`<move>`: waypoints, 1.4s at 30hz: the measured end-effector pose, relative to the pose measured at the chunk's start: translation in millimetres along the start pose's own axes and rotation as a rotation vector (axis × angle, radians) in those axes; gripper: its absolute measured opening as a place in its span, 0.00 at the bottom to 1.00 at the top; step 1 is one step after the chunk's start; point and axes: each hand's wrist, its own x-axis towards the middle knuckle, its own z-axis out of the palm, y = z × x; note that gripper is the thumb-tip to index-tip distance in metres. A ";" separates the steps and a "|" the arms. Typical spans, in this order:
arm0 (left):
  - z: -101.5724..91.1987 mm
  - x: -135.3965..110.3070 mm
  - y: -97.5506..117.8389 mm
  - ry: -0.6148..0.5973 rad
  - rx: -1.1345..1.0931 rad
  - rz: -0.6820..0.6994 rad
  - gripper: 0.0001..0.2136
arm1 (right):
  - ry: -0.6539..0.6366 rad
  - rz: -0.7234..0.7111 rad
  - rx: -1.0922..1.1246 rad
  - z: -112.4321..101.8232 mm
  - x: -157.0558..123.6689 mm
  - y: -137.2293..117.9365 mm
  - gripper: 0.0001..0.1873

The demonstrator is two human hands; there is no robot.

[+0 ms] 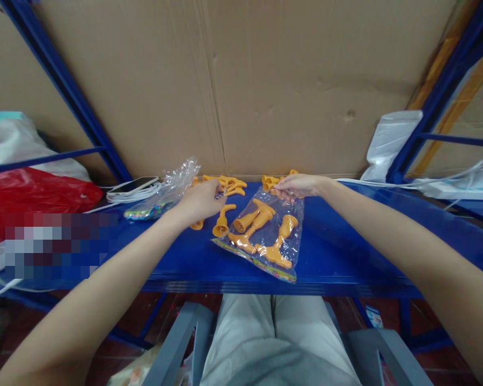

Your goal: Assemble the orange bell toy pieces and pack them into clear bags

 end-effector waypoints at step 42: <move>63.1 91.2 68.9 -0.500 -0.636 -0.007 0.11 | 0.762 -0.071 0.225 -59.2 0.0 -2.3 0.04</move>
